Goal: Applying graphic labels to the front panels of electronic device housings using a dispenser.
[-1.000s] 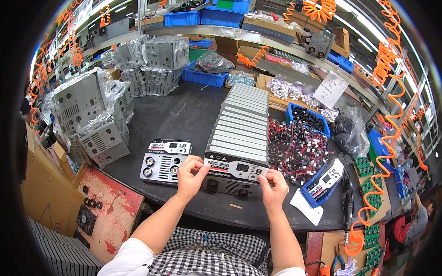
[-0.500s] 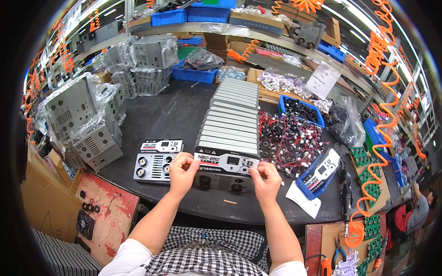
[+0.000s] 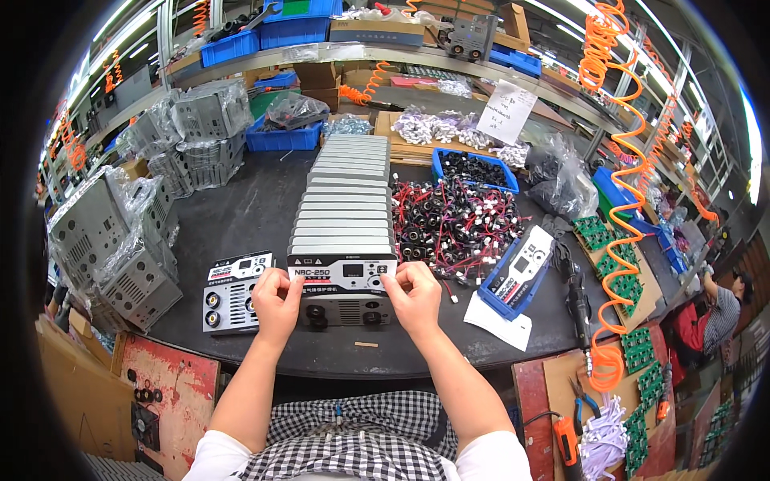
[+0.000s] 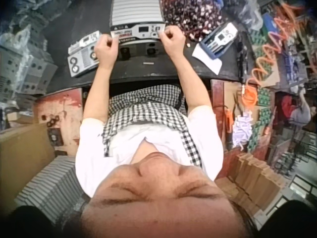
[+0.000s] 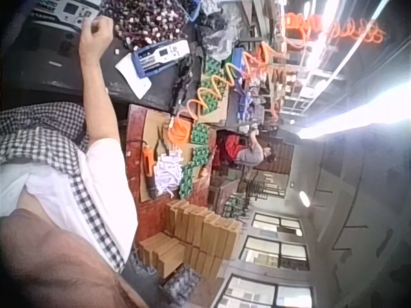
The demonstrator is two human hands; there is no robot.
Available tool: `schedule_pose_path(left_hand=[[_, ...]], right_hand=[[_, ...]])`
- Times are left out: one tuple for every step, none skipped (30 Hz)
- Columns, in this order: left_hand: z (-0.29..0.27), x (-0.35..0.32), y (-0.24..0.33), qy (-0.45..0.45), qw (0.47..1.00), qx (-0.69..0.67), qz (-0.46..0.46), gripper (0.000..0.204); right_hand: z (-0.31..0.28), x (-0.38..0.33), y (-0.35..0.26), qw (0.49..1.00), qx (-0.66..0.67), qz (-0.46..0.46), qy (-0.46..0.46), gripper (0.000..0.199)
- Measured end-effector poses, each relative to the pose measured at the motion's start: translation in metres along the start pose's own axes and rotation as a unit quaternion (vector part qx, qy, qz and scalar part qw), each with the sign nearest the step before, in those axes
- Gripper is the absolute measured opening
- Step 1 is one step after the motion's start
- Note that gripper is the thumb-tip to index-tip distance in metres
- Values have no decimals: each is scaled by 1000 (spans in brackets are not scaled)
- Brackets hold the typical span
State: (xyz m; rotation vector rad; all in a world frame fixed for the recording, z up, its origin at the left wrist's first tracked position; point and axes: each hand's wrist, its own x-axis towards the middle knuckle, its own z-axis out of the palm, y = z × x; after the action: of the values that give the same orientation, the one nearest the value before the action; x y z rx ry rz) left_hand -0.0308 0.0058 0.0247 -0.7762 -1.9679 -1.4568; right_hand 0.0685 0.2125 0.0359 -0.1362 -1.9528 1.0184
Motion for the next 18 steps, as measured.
schedule_pose_path(left_hand=[[-3, 2, -1, -14, 999, 35, 34, 29], [-8, 3, -7, -16, 998, 46, 34, 32], [-9, 0, -8, -19, 999, 22, -36, 31], [-11, -7, -9, -20, 994, -2, -105, 30], [-14, -14, -11, -18, 984, -25, -173, 29], [-15, -25, -12, -23, 976, -67, -205, 27], [-16, -36, -10, -57, 962, -134, -230, 31], [-8, -52, -14, -26, 973, -159, -167, 32], [-6, -60, -12, 0, 979, -179, -100, 33], [-14, -67, -12, -2, 978, -178, -108, 33], [-27, -66, 2, -8, 977, -178, -116, 34], [-38, -63, 14, -14, 976, -180, -120, 34], [-49, -56, 19, -12, 987, -129, -93, 31], [-63, -48, 20, 4, 990, -106, -99, 29], [-74, -37, 17, 18, 991, -87, -103, 28], [-87, -24, 4, 13, 984, -86, -159, 27], [-102, -7, -12, 9, 974, -84, -211, 27], [-117, 8, -28, 5, 957, -94, -275, 28]], right_hand=[[0, 0, -1, 1000, -8, -9, 3, 21], [4, -2, 3, 1000, -3, -25, 7, 22], [2, -6, 0, 997, -25, -67, 18, 22], [-2, -13, -2, 993, -47, -108, 30, 23], [-4, -20, -4, 986, -64, -151, 41, 23], [-6, -27, -16, 982, -66, -177, 33, 25], [-9, -33, -22, 979, -60, -193, 12, 24], [-12, -38, -34, 975, -53, -215, -8, 26], [-13, -41, -43, 971, -46, -235, -24, 27], [-12, -42, -45, 974, -22, -224, -35, 30], [-13, -42, -46, 976, -1, -211, -43, 32], [-14, -37, -47, 977, -9, -206, -54, 35], [-14, -36, -39, 982, -7, -171, -79, 31], [-9, -31, -37, 981, -33, -177, -76, 28], [-6, -25, -35, 978, -65, -182, -73, 27], [-7, -24, -31, 981, -97, -144, -90, 30], [-6, -23, -28, 978, -120, -150, -87, 32], [-4, -23, -24, 974, -142, -155, -83, 33]])
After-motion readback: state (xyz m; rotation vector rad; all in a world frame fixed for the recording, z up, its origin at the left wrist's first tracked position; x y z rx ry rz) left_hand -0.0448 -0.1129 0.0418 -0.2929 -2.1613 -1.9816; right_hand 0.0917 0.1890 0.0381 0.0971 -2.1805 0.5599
